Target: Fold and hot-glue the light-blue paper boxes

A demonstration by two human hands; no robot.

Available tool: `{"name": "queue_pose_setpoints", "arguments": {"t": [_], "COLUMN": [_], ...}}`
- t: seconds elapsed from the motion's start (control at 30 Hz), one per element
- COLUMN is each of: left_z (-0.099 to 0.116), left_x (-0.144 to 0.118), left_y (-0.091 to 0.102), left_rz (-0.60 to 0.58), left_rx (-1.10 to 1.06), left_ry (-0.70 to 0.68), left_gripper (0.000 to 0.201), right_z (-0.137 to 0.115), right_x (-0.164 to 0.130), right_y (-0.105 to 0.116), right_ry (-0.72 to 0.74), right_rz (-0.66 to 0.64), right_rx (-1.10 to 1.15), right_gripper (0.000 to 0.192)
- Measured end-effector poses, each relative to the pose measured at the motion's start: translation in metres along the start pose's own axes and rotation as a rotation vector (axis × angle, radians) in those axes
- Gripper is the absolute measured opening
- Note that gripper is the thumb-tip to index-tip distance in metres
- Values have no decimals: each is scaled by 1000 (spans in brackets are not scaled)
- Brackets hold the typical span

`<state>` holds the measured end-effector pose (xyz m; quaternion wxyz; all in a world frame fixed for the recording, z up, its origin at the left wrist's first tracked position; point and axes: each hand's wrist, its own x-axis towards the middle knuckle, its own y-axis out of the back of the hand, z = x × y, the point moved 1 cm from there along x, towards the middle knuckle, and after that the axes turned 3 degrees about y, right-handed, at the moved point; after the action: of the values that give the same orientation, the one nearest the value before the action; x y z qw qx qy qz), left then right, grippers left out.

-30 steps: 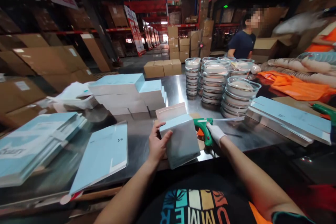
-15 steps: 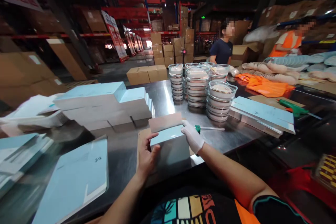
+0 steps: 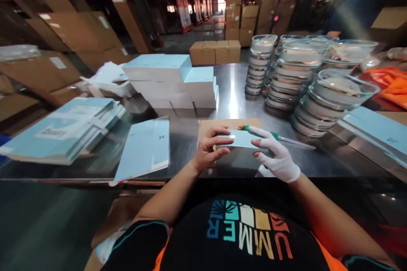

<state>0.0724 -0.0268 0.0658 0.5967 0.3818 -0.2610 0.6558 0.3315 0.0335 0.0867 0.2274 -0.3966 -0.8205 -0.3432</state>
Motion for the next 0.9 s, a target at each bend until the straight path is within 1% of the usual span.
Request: {"name": "queue_pose_setpoints", "arguments": {"t": [0.03,0.07,0.1,0.23,0.3,0.33,0.37,0.4,0.43,0.47,0.5,0.53,0.57,0.6,0.63,0.67,0.73,0.77,0.83,0.87,0.9], "left_z": [1,2,3,5,4,2,-2,-7,-13,-20,-28,-35,-41,-44,-46,-45,-38,-34,-26,-24,-24], "left_x": [2,4,6,9,6,3,-1,-8,-16,-25,-34,-43,-52,-59,-65,-68,-67,-63,-50,-40,-28], "left_y": [4,7,9,9,7,5,4,4,3,2,1,-1,-4,-8,-13,-19,-34,-42,-54,-57,-57], "left_rz": [-69,-112,-130,-118,-124,-108,-68,-10,55,111,133,130,120,134,162,201,243,242,224,232,267], "left_rx": [14,12,5,7,10,1,-18,-48,-90,-142,-194,-247,-289,-316,-351,-394,-526,-602,-712,-737,-742], "left_ry": [-17,-34,-44,-52,-49,-21,29,101,203,325,471,637,790,908,996,1049,1112,1144,1204,1212,1206], "left_gripper": [27,28,29,27,29,35,49,67,88,108,121,129,138,143,145,141,124,114,99,94,88], "right_z": [-4,-8,-10,-12,-8,-4,0,4,8,13,17,21,24,27,29,30,32,32,32,33,36], "right_x": [1,2,4,8,4,0,-4,-9,-15,-19,-24,-27,-29,-30,-30,-29,-25,-22,-18,-18,-20], "right_y": [-1,-1,-1,0,-2,-4,-6,-9,-11,-13,-15,-16,-16,-15,-14,-13,-11,-11,-9,-6,-3], "right_ry": [22,39,48,63,23,-24,-93,-179,-275,-373,-463,-537,-595,-638,-671,-698,-734,-728,-658,-610,-564], "right_rz": [-19,-34,-43,-55,-25,6,35,56,63,58,52,64,98,160,236,314,406,411,350,305,267], "right_rx": [-6,-9,-10,-11,-40,-64,-87,-106,-114,-110,-98,-83,-68,-53,-37,-23,-10,-11,-29,-53,-95], "right_gripper": [24,26,27,27,29,36,52,72,90,99,99,93,85,78,74,72,69,69,72,74,76]}}
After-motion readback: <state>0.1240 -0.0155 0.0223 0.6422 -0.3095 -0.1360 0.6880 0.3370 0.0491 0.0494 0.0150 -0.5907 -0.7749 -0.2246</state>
